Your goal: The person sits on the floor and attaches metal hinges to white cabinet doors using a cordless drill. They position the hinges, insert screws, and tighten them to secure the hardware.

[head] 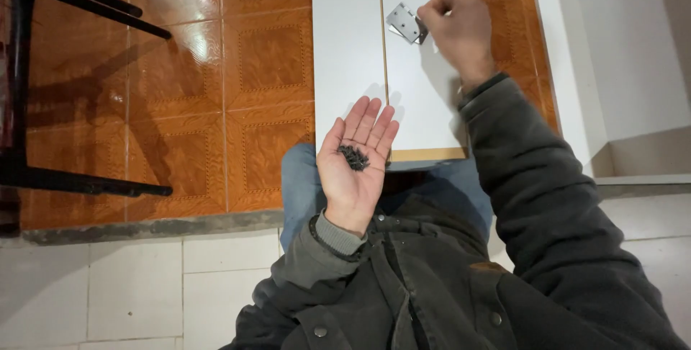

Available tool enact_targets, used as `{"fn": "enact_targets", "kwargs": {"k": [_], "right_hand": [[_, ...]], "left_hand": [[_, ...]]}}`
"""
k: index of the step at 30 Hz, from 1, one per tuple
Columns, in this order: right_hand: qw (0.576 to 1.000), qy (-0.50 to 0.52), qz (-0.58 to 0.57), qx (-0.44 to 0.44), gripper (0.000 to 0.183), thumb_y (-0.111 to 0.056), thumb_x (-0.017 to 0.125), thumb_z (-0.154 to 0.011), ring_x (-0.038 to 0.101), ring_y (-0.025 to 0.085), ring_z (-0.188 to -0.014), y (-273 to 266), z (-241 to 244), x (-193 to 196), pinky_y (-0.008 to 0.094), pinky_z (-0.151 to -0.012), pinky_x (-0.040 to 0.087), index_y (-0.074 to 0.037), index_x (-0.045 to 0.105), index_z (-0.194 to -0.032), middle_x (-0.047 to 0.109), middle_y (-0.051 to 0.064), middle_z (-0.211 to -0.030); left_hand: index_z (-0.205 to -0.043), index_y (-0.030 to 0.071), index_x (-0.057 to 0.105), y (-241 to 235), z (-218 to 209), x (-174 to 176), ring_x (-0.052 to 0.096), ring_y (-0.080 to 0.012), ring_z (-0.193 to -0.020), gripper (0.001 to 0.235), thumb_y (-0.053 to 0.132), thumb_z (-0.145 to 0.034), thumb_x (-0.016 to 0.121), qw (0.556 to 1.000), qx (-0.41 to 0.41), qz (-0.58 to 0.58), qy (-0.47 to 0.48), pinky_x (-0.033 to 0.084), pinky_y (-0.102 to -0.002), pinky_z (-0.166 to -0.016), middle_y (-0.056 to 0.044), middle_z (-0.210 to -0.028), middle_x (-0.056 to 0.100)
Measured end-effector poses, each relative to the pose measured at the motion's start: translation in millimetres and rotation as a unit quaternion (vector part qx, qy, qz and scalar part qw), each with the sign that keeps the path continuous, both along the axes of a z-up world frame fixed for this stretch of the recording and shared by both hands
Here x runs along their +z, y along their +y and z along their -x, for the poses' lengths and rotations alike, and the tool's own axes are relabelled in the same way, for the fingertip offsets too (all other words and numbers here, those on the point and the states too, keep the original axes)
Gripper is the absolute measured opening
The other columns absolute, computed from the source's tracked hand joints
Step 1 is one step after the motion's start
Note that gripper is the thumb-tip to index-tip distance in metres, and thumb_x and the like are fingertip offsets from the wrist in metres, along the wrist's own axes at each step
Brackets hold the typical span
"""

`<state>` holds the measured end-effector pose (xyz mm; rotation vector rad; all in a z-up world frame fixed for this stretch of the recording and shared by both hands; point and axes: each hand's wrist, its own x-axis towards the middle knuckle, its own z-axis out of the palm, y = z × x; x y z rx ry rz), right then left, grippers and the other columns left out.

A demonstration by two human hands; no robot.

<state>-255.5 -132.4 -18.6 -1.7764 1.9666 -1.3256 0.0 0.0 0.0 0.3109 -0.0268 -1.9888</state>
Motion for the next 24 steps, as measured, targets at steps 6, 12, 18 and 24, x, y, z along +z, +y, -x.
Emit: {"fn": "enact_targets", "kwargs": {"k": [6, 12, 18, 24], "right_hand": [[0.998, 0.033, -0.038, 0.024, 0.037, -0.036, 0.082, -0.095, 0.066, 0.021, -0.076, 13, 2, 13, 0.036, -0.067, 0.053, -0.001, 0.075, -0.106, 0.072, 0.010, -0.090], [0.990, 0.134, 0.002, 0.042, 0.032, -0.029, 0.086, -0.084, 0.069, 0.021, -0.071, 25, -17, 18, 0.035, -0.063, 0.054, -0.002, 0.076, -0.099, 0.072, 0.011, -0.087], [0.989, -0.110, -0.068, 0.075, 0.023, -0.020, 0.081, -0.093, 0.066, 0.012, -0.071, 4, 10, 15, 0.027, -0.063, 0.051, 0.001, 0.074, -0.099, 0.072, 0.007, -0.083], [0.997, 0.062, -0.031, -0.028, 0.025, -0.027, 0.079, -0.099, 0.069, 0.023, -0.067, -17, 5, 10, 0.039, -0.064, 0.054, -0.003, 0.077, -0.094, 0.074, 0.010, -0.079]], "left_hand": [[-0.143, -0.008, 0.048, 0, -4, 5, 0.051, -0.0379, -0.137, 0.051, 0.028, -0.109, 0.034, 1.000, 0.006, -0.003, -0.015, 0.041, -0.051, -0.118, -0.022, -0.143, 0.055], [-0.142, -0.008, 0.048, -2, -8, 6, 0.051, -0.0391, -0.137, 0.051, 0.028, -0.109, 0.035, 1.000, 0.004, -0.010, -0.014, 0.042, -0.052, -0.118, -0.023, -0.143, 0.055], [-0.143, -0.008, 0.048, -2, -9, 3, 0.051, -0.0394, -0.137, 0.050, 0.027, -0.110, 0.035, 1.000, -0.001, -0.006, -0.006, 0.042, -0.052, -0.118, -0.023, -0.143, 0.054], [-0.144, -0.008, 0.047, -7, -4, 3, 0.050, -0.0399, -0.137, 0.052, 0.028, -0.109, 0.035, 1.000, -0.003, -0.006, -0.012, 0.041, -0.052, -0.118, -0.024, -0.144, 0.054]]}}
